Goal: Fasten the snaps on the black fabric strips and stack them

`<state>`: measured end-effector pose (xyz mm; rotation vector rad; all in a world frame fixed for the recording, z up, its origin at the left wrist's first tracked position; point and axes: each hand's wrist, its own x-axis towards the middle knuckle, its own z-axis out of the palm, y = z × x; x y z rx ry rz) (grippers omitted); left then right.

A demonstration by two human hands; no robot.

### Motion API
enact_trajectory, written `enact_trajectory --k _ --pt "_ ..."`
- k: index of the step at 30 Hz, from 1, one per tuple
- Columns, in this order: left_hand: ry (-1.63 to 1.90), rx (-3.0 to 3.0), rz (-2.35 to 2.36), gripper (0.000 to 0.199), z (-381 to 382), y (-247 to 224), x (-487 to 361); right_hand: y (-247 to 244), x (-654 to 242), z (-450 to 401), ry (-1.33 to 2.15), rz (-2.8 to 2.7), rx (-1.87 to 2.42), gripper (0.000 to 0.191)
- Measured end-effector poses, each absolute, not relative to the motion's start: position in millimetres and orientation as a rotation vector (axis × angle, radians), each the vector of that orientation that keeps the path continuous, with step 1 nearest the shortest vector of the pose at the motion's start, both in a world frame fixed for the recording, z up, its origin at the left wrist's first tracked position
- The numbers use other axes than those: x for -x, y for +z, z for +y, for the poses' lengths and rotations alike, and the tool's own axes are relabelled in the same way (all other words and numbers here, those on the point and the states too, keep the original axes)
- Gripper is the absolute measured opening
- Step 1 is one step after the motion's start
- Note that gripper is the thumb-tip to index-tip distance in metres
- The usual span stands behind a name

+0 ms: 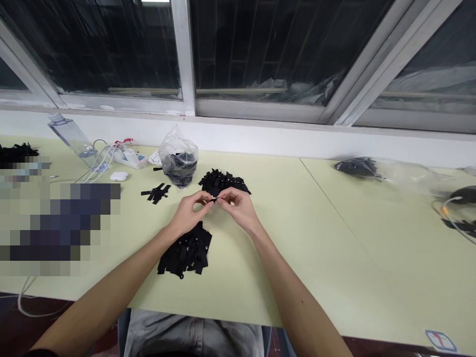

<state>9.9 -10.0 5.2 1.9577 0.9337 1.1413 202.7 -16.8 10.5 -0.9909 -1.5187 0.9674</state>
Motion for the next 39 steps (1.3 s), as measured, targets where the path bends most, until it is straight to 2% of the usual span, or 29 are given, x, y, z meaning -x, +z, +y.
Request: enact_trajectory --k 7,13,27,39 --pt "1.175 -1.929 0.948 0.022 -12.7 6.5 -12.4 10.3 -200.7 -17.3 0.899 -1.568 1.049 0.013" --pt "1.193 -1.996 0.985 0.011 -9.6 3.5 -11.2 9.4 -198.8 -18.5 0.847 -1.616 1.079 0.011" --pt "1.174 -2.119 0.986 0.016 -5.2 1.8 -7.0 7.3 -197.5 -17.9 0.813 -1.572 1.112 0.015" --pt "1.137 -2.081 1.027 0.014 -4.3 -0.4 -6.6 9.5 -193.5 -20.6 0.606 -1.539 1.222 0.014"
